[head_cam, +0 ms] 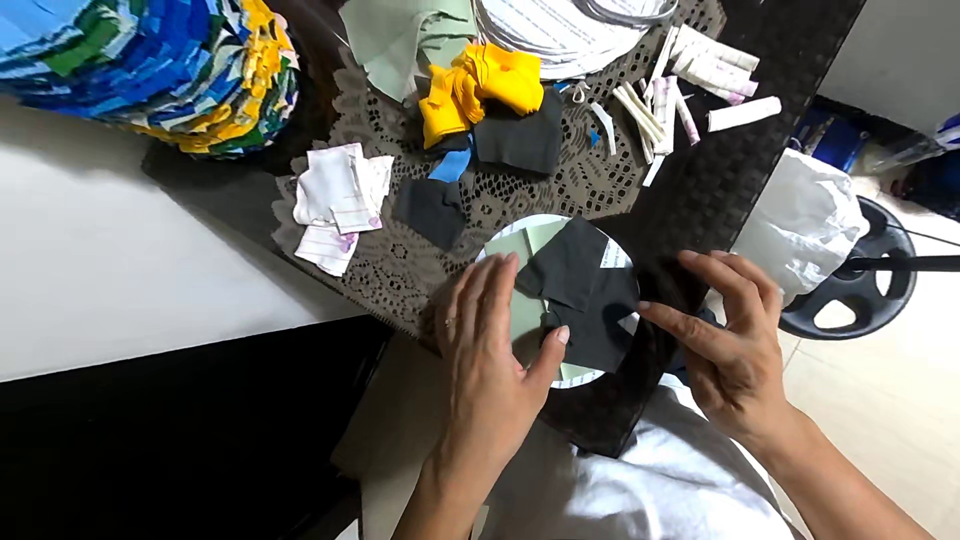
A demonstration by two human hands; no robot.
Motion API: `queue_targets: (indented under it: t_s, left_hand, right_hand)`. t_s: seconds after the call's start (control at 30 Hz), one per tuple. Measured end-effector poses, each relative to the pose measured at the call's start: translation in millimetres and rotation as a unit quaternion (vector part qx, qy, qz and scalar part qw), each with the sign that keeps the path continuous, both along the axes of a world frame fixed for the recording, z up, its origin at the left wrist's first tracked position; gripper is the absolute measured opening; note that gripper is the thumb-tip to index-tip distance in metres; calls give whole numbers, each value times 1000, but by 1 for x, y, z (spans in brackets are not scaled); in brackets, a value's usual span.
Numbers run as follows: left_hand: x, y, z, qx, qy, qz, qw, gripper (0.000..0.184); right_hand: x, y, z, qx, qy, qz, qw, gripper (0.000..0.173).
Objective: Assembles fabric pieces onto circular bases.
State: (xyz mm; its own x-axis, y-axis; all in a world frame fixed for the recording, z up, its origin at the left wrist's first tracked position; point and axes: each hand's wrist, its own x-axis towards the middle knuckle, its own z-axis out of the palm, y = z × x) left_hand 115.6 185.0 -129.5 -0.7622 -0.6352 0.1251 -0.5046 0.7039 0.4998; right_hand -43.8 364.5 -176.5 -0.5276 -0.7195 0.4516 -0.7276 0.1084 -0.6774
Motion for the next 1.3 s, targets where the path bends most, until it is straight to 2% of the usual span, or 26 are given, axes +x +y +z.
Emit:
queue_targets:
  t_s: [0.23, 0.97, 1.13, 1.3]
  left_hand:
    - [-7, 2, -4, -8, 1, 45, 999, 70]
    - [-4, 1, -5, -22, -9, 25, 999, 63]
    - [-21, 2, 3, -75, 8, -38, 996, 46]
    - [-37, 1, -3, -115, -22, -92, 989, 51]
  right_hand:
    - [-6, -8, 1, 47, 83, 0, 995, 39]
    - [-8, -9, 2, 47, 69, 6, 996, 39]
    - [-14, -25, 13, 40, 86, -12, 995, 38]
    - [-23, -48, 19, 74, 119, -26, 990, 39]
